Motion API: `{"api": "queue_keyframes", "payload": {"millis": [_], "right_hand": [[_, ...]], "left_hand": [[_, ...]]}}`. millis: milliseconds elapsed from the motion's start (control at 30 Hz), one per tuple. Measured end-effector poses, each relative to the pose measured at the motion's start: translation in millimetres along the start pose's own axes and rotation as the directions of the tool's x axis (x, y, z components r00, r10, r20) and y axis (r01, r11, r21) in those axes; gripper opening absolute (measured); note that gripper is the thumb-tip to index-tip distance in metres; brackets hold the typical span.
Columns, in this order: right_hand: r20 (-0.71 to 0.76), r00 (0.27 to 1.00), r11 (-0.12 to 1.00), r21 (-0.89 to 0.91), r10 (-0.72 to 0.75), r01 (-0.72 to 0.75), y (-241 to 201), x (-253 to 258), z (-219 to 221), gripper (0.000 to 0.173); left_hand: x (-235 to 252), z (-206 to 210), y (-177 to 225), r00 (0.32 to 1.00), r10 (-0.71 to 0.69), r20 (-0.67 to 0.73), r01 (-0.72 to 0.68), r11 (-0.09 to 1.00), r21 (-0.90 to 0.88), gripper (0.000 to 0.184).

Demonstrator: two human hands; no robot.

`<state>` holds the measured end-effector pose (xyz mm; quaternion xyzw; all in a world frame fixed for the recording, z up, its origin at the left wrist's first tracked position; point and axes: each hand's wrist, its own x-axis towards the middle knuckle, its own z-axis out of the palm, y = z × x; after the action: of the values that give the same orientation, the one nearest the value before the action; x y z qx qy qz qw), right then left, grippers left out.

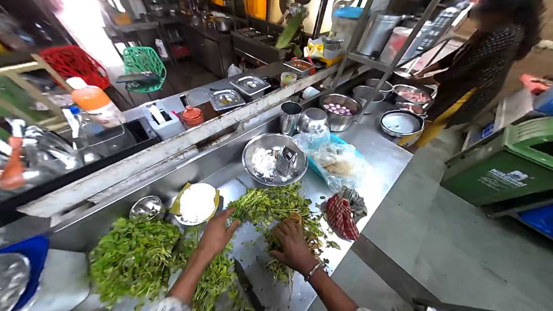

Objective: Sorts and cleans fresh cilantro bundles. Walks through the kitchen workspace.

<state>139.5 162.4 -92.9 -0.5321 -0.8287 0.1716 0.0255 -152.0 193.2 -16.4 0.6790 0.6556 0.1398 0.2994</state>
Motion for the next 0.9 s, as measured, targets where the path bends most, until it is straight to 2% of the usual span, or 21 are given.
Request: {"api": "queue_keyframes", "payload": {"millis": [33, 100, 233, 300, 333, 400, 467, 533, 600, 733, 767, 833, 900], "right_hand": [[0.045, 0.999, 1.0, -0.007, -0.004, 0.005, -1.4, 1.5, 2.5, 0.072], [0.071, 0.997, 1.0, -0.017, -0.021, 0.022, -5.4, -2.1, 10.1, 0.062], [-0.021, 0.998, 0.998, -0.029, -0.063, 0.062, -9.2, -23.6, 24.1, 0.045], [-0.019, 0.999, 0.999, 0.006, -0.047, 0.047, -11.1, -32.7, 17.9, 0.043], [-0.006, 1.0, 0.999, 0.033, -0.027, 0.027, -11.8, -34.4, 12.5, 0.046], [-0.017, 0.999, 0.996, 0.081, 0.029, -0.028, -10.7, -33.0, 3.8, 0.052], [-0.093, 0.991, 0.987, 0.135, 0.099, -0.086, -5.7, -21.7, -7.4, 0.047], [-0.168, 0.974, 0.977, 0.172, 0.153, -0.124, 4.1, -0.1, -20.4, 0.036], [-0.177, 0.966, 0.972, 0.175, 0.187, -0.156, 15.9, 29.1, -29.7, 0.034], [0.028, 0.973, 0.971, 0.07, 0.227, -0.229, 37.9, 81.2, -24.8, 0.059], [0.067, 0.973, 0.974, 0.031, 0.221, -0.224, 40.5, 87.9, -20.9, 0.059], [0.068, 0.979, 0.981, -0.009, 0.192, -0.192, 43.3, 91.8, -18.0, 0.045], [-0.034, 0.984, 0.985, 0.026, 0.174, -0.173, 41.4, 86.9, -20.7, 0.04]], "left_hand": [[20.6, 6.5, 8.1, 1.0, -0.005, 0.006, 0.005, 1.0, 0.02, 0.054], [60.2, 18.1, 24.3, 0.998, -0.025, 0.049, 0.021, 0.996, 0.083, 0.066], [121.3, 53.8, 34.8, 0.989, -0.039, 0.141, -0.005, 0.955, 0.297, 0.121], [136.6, 67.3, 38.4, 0.982, -0.032, 0.188, -0.041, 0.927, 0.373, 0.129], [142.5, 71.3, 38.7, 0.978, -0.03, 0.205, -0.057, 0.913, 0.403, 0.122], [150.1, 73.0, 34.9, 0.971, -0.027, 0.237, -0.078, 0.904, 0.419, 0.096], [152.1, 68.0, 25.5, 0.962, -0.008, 0.274, -0.095, 0.928, 0.361, 0.078], [144.9, 59.7, 15.3, 0.958, 0.039, 0.285, -0.121, 0.953, 0.276, 0.071], [128.9, 50.4, 5.8, 0.964, 0.09, 0.251, -0.142, 0.97, 0.198, 0.07], [83.9, 39.7, -7.8, 0.96, 0.183, 0.213, -0.21, 0.972, 0.109, 0.061], [70.7, 42.6, -13.1, 0.955, 0.237, 0.178, -0.256, 0.962, 0.094, 0.057], [46.5, 51.6, -21.4, 0.933, 0.34, 0.116, -0.349, 0.934, 0.08, 0.05], [25.9, 60.9, -23.9, 0.905, 0.414, 0.094, -0.421, 0.904, 0.074, 0.047]]}}
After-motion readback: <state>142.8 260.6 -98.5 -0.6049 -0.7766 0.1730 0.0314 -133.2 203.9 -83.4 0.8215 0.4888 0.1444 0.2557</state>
